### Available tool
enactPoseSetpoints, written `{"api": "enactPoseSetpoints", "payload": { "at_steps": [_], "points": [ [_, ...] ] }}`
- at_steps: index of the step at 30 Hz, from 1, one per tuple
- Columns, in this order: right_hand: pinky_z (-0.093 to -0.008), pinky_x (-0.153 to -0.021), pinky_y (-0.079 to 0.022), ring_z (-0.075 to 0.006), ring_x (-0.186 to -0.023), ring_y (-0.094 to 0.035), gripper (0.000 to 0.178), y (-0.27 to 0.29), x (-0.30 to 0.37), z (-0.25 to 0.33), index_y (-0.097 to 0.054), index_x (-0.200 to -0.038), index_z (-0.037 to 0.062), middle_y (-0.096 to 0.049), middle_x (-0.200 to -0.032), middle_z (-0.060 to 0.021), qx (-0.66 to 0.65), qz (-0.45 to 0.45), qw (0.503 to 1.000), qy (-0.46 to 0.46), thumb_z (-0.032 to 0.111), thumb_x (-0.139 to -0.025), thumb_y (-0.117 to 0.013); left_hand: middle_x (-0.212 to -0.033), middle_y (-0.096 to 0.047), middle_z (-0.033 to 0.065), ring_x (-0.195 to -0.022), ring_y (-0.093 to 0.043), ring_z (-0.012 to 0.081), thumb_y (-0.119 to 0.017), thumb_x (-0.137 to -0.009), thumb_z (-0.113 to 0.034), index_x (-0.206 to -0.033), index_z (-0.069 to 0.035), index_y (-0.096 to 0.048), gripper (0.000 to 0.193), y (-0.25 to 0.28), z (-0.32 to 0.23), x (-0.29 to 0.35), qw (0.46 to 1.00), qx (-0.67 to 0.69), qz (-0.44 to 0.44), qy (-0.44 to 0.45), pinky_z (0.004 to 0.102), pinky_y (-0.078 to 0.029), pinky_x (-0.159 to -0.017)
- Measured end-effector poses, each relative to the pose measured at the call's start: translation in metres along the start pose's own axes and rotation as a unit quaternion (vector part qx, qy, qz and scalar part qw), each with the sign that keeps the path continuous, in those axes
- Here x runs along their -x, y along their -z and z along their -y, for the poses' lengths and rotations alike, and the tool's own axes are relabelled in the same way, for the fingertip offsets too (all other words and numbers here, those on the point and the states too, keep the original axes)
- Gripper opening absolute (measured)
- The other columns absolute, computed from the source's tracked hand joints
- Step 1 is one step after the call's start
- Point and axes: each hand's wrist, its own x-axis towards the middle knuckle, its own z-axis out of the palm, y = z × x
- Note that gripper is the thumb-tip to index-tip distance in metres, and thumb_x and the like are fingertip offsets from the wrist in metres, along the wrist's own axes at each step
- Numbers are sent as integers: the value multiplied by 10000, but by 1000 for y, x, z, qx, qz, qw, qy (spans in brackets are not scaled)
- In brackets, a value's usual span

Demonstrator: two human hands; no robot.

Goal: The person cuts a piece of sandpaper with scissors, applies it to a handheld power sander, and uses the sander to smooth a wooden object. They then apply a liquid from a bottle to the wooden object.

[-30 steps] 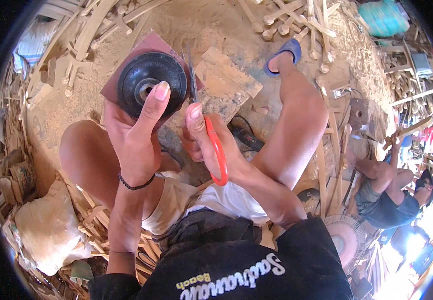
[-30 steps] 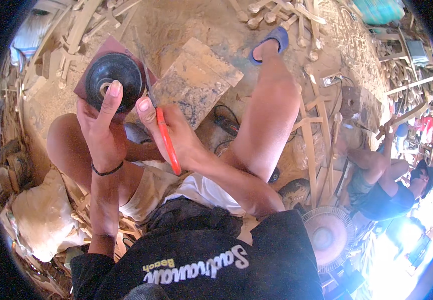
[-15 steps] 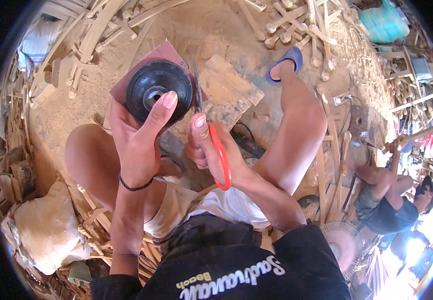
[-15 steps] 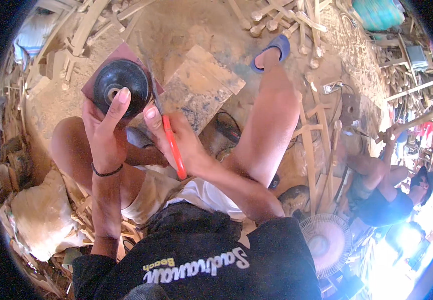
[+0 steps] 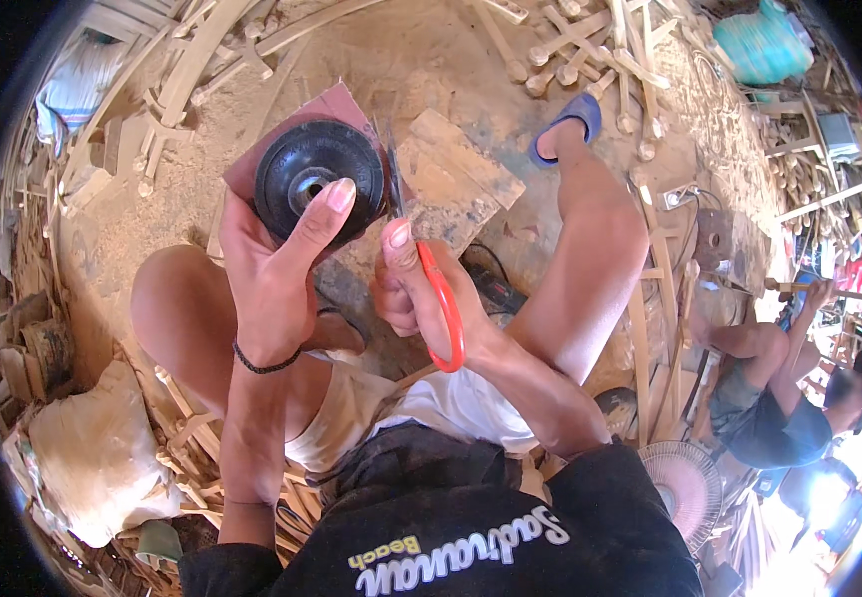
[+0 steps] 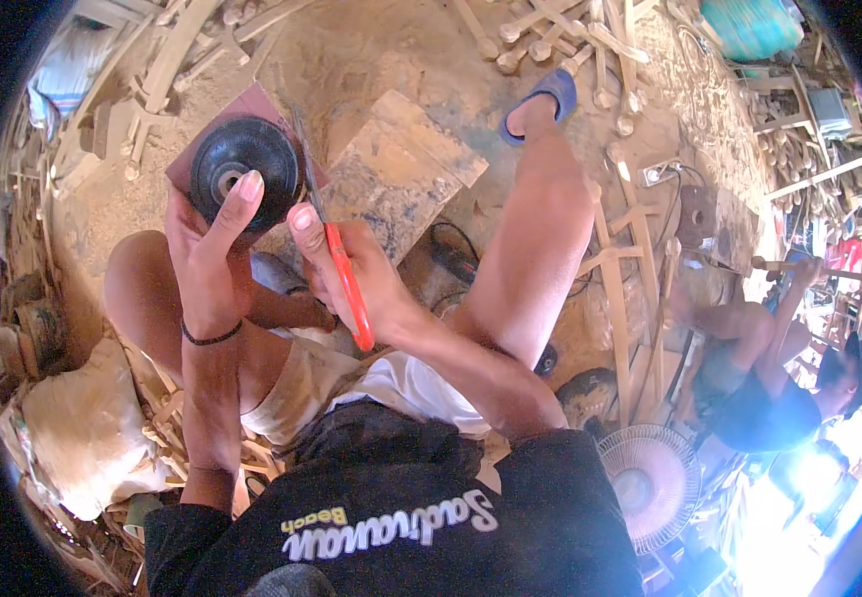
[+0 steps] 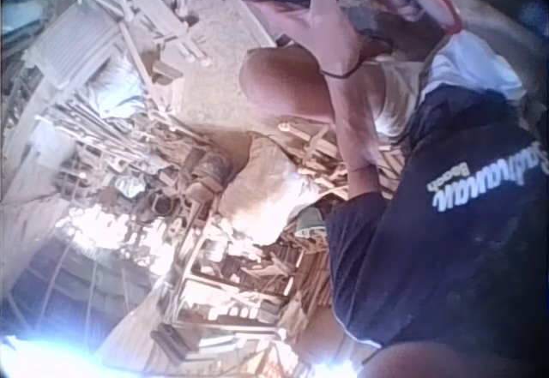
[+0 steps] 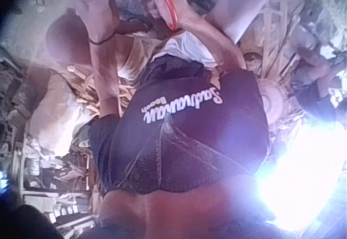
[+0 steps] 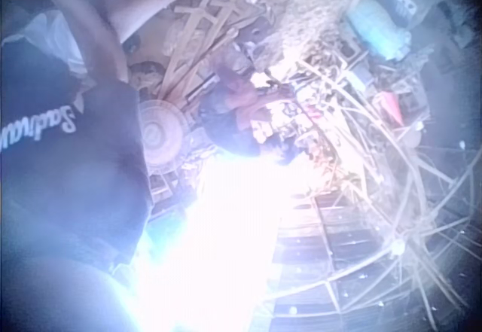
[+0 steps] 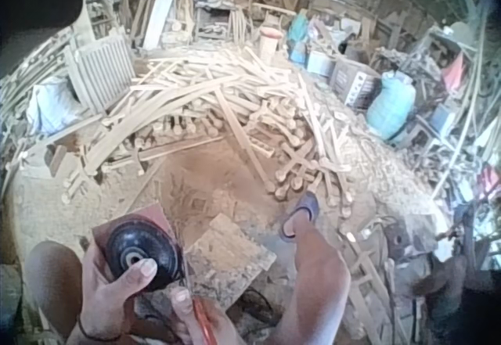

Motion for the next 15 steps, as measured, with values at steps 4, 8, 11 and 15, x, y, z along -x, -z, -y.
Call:
{"api": "enactPoseSetpoints", "payload": {
  "at_steps": [4,8,11,15],
  "points": [
    [-258,-470,-200,-63,-534,-277,628,-1,-1,1,-371,-744,143,-320,-633,60,-8,7,1000,15,698,-1036,-377,-1138,-699,118,-1019,-695,173,-796,-871,-29,-1297,30,-556,492,0,-3,-1,1000,-6,-2,11,335,-583,-921],
    [-264,-457,-190,-62,-519,-276,626,-1,-3,0,-367,-737,141,-316,-622,63,10,4,996,86,691,-1035,-400,-1143,-698,116,-1026,-692,170,-795,-868,-22,-1306,29,-556,501,5,-1,-2,1000,-7,18,8,334,-576,-927],
    [-266,-453,-192,-61,-516,-281,630,2,-2,-7,-365,-732,138,-319,-620,63,7,5,998,62,688,-1032,-417,-1150,-697,114,-1033,-687,168,-796,-866,-18,-1314,31,-553,512,6,-1,-1,1000,-12,13,14,331,-566,-935],
    [-264,-452,-199,-63,-516,-283,639,4,2,0,-361,-725,135,-322,-619,61,-26,26,999,-6,696,-1024,-427,-1157,-696,112,-1030,-682,165,-792,-867,-7,-1323,37,-547,519,9,-3,-2,999,-22,26,2,324,-554,-946]
  ]
}}
